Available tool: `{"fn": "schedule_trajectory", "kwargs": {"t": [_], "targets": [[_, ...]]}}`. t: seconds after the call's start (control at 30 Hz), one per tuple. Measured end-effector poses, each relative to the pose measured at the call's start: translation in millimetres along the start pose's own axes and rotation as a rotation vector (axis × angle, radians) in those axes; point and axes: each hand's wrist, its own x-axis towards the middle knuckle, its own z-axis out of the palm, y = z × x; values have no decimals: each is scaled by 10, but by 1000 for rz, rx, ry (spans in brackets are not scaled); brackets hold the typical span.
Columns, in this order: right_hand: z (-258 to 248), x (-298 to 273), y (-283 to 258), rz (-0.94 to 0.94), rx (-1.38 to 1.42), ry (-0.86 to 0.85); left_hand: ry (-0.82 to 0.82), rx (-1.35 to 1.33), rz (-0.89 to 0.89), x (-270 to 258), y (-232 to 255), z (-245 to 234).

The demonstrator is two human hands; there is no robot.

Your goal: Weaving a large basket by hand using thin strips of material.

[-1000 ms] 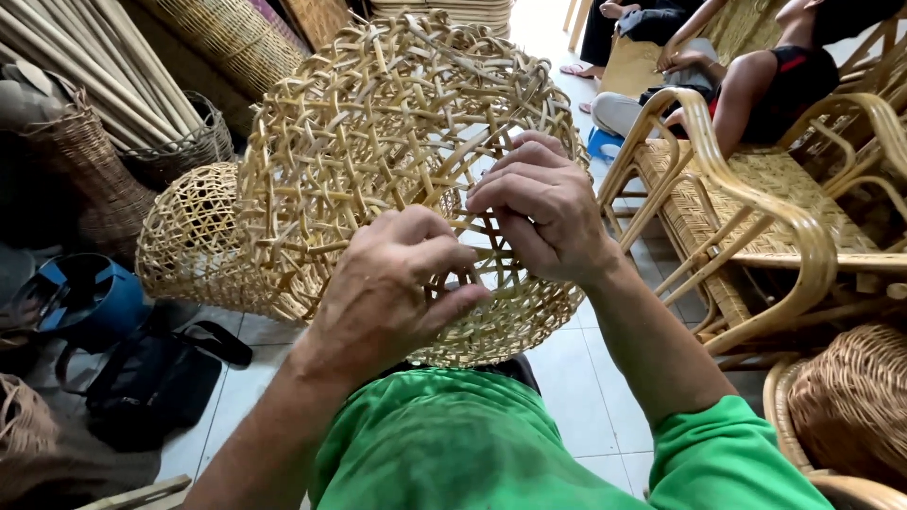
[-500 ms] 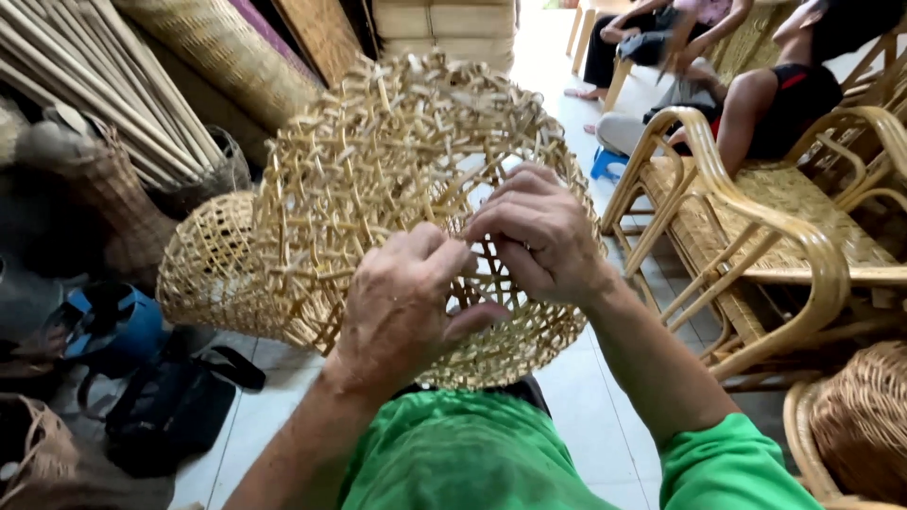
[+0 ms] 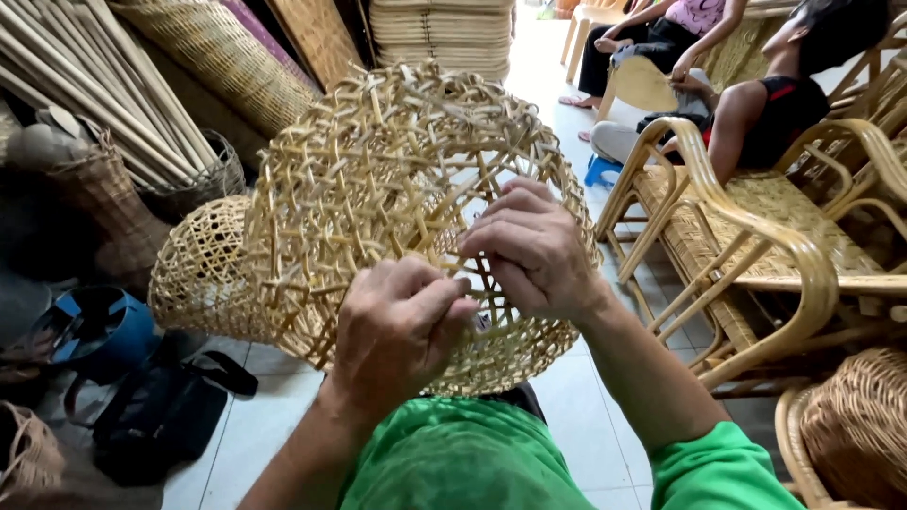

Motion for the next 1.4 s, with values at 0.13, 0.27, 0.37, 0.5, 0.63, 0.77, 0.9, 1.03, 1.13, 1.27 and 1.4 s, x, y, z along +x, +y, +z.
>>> {"fn": "schedule_trajectory", "kwargs": {"t": [0.13,0.27,0.37,0.5,0.63,0.77,0.9,1.03,1.13,1.27,1.4], "targets": [[-33,26,-73,9,4,4,-29,-33,19,-76,-16,-26],[-45,56,-111,-2,4,-23,-17,0,9,-119,-4,-65],[-28,19,-145,-3,-4,-29,9,10,15,-131,40,-94],[-31,16,-199,-22,-18,-18,15,28,7,-116,75,-108],[-2,-6,-207,-22,-14,-25,17,13,-36,-111,34,-31],[54,-129,-117,33,6,29,156,-22,-90,-160,-96,147],[27,-113,-84,43,19,32,186,-15,-95,-65,-52,151],[38,-132,-45,51,27,38,210,63,-54,-149,-106,248],[40,-124,-30,56,28,38,260,59,-30,-193,-143,287],[64,-152,-12,67,16,29,219,129,4,-193,-151,228],[52,-138,-12,77,20,22,204,135,45,-108,-71,122]]}}
